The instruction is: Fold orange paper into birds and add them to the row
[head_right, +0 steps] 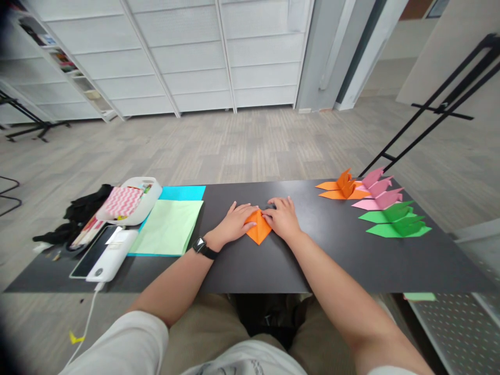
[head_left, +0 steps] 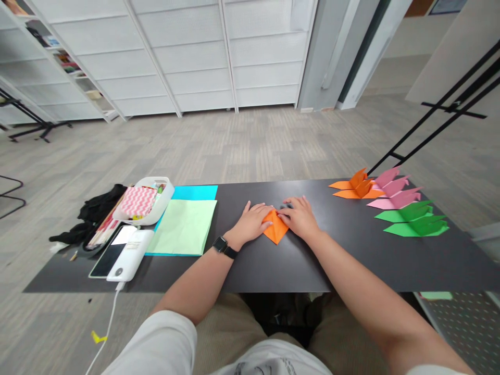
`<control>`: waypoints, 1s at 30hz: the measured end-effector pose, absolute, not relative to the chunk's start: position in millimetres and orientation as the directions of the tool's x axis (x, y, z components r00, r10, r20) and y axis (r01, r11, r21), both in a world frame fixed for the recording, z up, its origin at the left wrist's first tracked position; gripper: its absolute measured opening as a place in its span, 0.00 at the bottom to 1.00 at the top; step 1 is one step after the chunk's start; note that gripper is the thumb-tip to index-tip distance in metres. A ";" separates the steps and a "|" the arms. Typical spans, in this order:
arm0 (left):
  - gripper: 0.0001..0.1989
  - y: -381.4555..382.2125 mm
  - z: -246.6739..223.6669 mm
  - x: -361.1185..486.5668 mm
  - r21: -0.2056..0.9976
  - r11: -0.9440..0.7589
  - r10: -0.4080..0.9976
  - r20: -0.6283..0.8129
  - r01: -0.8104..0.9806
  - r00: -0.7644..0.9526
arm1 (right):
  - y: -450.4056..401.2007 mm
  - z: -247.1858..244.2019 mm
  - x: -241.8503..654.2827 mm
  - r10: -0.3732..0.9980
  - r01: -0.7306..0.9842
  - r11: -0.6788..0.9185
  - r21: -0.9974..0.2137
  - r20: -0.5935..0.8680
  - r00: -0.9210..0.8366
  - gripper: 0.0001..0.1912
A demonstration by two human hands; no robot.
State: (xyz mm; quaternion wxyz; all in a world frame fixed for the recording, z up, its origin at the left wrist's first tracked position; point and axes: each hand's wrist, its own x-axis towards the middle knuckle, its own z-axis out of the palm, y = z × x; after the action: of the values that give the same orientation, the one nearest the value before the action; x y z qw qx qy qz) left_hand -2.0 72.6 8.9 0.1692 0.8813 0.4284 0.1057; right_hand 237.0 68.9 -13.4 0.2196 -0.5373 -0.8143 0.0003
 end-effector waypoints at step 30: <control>0.15 87.1 -2.2 -13.3 0.371 -0.533 0.845 0.187 0.760 0.501 | 95.0 -4.0 246.2 0.826 0.674 0.562 -0.479 0.356 -0.437 0.20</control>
State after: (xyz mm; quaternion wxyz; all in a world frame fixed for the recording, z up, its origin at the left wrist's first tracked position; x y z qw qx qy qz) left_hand -13.3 87.1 -2.2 0.1210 0.8578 0.4679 0.1749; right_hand 246.2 95.0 -4.0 0.2842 -0.4481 -0.8369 0.1340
